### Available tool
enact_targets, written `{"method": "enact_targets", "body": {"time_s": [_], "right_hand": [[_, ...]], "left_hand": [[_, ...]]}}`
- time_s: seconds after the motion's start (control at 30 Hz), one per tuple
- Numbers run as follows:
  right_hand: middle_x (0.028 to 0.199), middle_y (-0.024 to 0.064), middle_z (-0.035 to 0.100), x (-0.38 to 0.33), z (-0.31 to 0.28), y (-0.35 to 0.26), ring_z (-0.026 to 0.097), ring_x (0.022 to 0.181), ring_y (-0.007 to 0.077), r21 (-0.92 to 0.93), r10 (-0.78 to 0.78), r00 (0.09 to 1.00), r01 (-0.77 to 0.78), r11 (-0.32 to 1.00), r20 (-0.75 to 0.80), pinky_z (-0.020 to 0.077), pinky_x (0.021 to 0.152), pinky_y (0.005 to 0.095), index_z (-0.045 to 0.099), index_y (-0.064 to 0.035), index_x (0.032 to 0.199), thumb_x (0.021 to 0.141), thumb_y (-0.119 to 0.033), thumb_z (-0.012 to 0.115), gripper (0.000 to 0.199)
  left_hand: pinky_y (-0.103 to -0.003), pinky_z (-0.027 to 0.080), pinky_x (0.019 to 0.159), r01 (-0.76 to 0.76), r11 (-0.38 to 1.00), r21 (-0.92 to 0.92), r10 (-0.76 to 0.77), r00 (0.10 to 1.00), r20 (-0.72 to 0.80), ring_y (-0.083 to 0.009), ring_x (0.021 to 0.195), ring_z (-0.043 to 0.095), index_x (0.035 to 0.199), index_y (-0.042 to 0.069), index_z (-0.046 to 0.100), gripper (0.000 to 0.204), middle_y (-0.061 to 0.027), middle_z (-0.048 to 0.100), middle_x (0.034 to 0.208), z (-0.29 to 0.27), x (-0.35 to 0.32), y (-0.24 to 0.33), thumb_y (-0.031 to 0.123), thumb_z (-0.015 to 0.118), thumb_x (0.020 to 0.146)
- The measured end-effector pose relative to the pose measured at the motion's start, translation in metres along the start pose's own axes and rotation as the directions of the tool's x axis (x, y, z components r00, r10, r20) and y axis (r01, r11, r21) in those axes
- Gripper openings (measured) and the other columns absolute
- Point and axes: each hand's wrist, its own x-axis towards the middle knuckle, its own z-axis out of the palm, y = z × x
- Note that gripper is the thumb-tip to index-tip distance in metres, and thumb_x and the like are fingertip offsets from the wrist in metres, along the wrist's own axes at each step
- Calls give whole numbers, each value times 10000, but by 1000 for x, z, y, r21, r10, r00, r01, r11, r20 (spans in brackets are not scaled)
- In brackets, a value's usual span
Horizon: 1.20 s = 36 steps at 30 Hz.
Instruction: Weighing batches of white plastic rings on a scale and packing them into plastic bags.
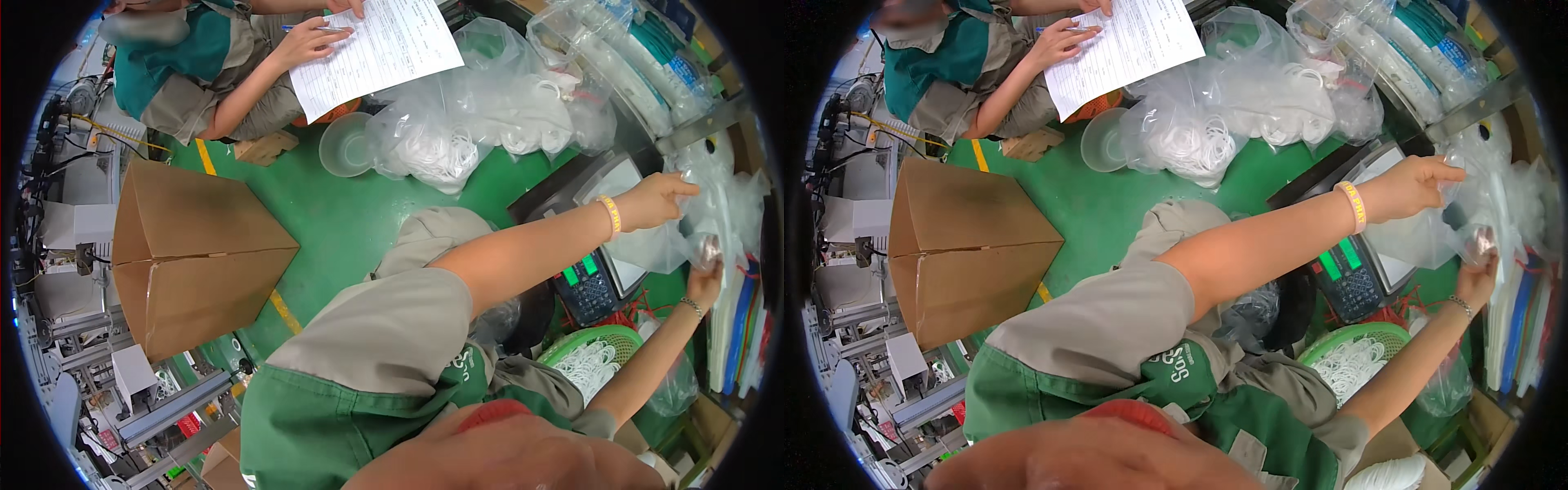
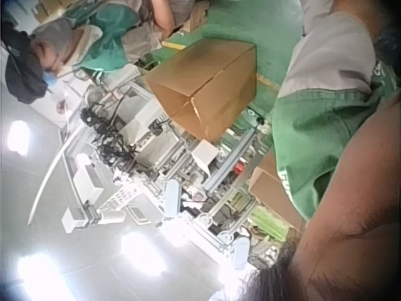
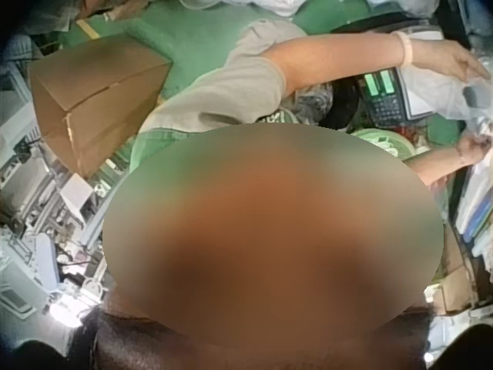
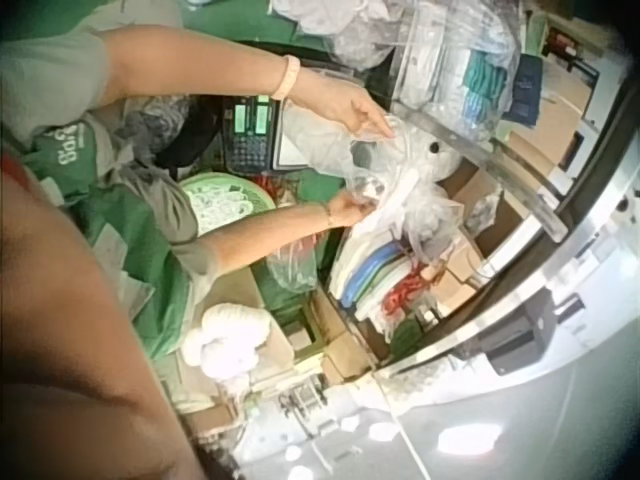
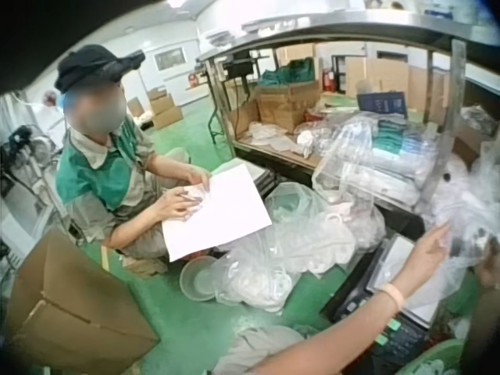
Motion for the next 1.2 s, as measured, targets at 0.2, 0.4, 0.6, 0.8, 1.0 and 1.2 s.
{"method": "enact_targets", "body": {"time_s": [0.2, 0.4, 0.6, 0.8, 1.0, 1.2], "right_hand": [[1307, 162, 391, 12, -10, 1, 350, 1227, 292, -121, -42, 997, 33, 992, -70, 313, 958, 462, 450, -24, 1077, 920, -180, 317, 258], [1270, 134, 446, -18, 19, 25, 420, 1179, 241, -193, 32, 990, -59, 979, -138, 301, 911, 371, 381, -62, 1157, 933, -331, 295, 360], [1237, 120, 469, -29, 15, 13, 436, 1157, 231, -202, -12, 994, -10, 979, -107, 310, 904, 373, 346, -81, 1217, 921, -394, 314, 432], [1187, 100, 496, -28, 2, 12, 446, 1131, 214, -214, -16, 989, -16, 977, -145, 309, 902, 384, 351, -103, 1224, 908, -412, 345, 442], [1214, 94, 476, -34, -4, 12, 419, 1154, 204, -220, 3, 990, -34, 975, -138, 308, 900, 382, 359, -108, 1242, 902, -418, 364, 460], [1220, 80, 470, -38, -9, 19, 432, 1104, 177, -335, 51, 998, -61, 940, -37, 317, 884, 353, 354, -106, 1267, 873, -423, 430, 512]], "left_hand": [[-256, 356, 881, 21, 999, 26, -20, 999, -28, -160, 1050, 473, 1176, -35, 483, 432, -86, 487, 1178, 0, -1, 4, -9, 539, 749], [-270, 317, 950, 138, 990, -5, -138, 990, -12, -214, 1234, 346, 1247, -35, 400, 521, -161, 385, 1314, -4, -6, 7, 11, 550, 749], [-315, 285, 994, 97, 995, -20, -97, 995, -4, -264, 1271, 282, 1294, 17, 350, 571, -150, 364, 1328, -3, -4, 9, 10, 543, 756], [-319, 267, 999, 90, 992, 83, -88, 996, -27, -272, 1296, 233, 1288, 44, 370, 588, -170, 266, 1382, -2, -4, 10, 16, 558, 732], [-277, 293, 974, 69, 972, 225, -54, 996, -71, -264, 1300, 223, 1267, 64, 413, 581, -221, 238, 1378, 0, -5, 3, -1, 539, 703], [-292, 385, 888, 123, 926, 357, -131, 991, 0, -268, 1163, 432, 1198, 41, 489, 509, -228, 304, 1338, -3, -7, 9, -35, 477, 695]]}}
